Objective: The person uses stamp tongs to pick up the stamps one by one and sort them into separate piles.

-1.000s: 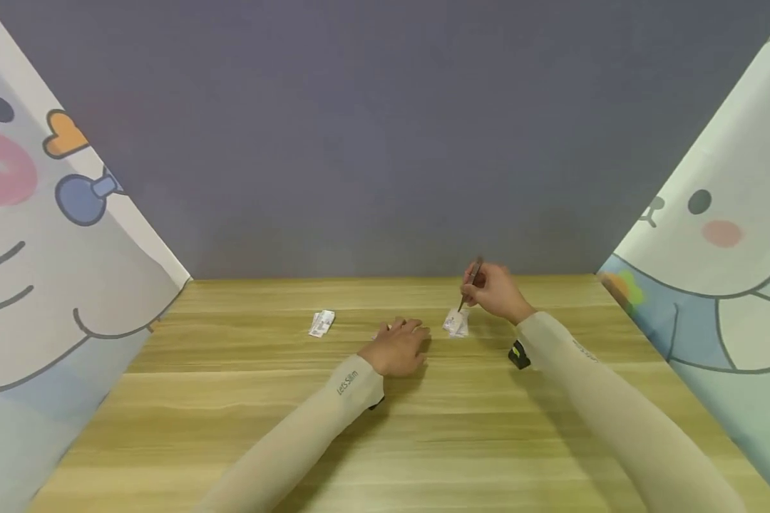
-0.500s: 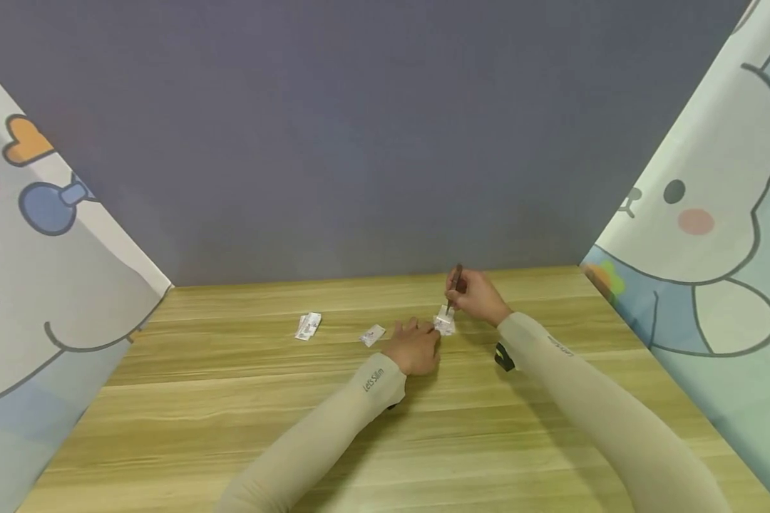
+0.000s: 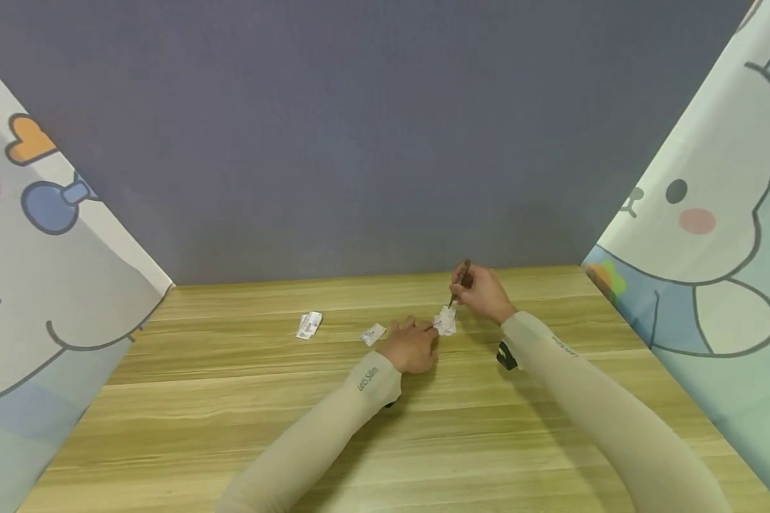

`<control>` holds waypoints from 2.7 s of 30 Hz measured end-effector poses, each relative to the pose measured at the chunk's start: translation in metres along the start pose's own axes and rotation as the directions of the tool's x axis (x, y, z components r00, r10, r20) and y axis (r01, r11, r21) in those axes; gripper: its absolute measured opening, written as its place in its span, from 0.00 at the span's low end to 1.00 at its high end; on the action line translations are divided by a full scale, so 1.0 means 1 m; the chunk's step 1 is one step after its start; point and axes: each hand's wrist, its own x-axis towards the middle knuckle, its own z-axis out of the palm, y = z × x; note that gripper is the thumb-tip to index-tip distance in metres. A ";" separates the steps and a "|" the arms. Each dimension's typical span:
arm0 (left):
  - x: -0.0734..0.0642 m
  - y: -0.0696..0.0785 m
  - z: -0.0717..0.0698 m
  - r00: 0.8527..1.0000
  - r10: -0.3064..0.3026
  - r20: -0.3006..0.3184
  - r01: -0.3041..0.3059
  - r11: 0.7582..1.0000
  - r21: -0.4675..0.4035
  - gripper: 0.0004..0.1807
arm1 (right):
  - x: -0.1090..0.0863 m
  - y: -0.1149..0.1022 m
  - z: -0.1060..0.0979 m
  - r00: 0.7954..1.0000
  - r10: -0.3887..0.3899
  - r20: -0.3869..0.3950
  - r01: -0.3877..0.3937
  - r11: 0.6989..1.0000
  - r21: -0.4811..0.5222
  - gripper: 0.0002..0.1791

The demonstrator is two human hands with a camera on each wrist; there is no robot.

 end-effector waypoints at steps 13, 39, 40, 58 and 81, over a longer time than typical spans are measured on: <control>-0.043 -0.049 -0.011 0.996 -0.080 -0.024 0.077 0.991 -0.110 0.28 | 0.007 -0.026 0.040 0.988 -0.115 0.100 0.108 0.991 0.076 0.08; -0.083 -0.085 0.003 0.992 -0.123 0.025 0.124 0.990 -0.066 0.27 | 0.023 -0.048 0.098 0.954 -0.148 0.262 0.123 0.986 0.110 0.04; -0.082 -0.083 0.002 0.992 -0.122 0.021 0.123 0.990 -0.064 0.27 | 0.022 -0.048 0.098 0.953 -0.145 0.266 0.118 0.986 0.116 0.04; -0.061 -0.061 -0.005 0.995 -0.079 -0.059 0.075 0.994 -0.077 0.25 | 0.011 -0.046 0.032 0.965 -0.165 0.204 0.142 0.983 0.120 0.02; -0.009 0.000 -0.012 1.000 -0.002 0.004 0.002 0.999 -0.041 0.27 | 0.004 -0.009 -0.003 0.987 -0.060 0.149 0.061 0.998 -0.005 0.04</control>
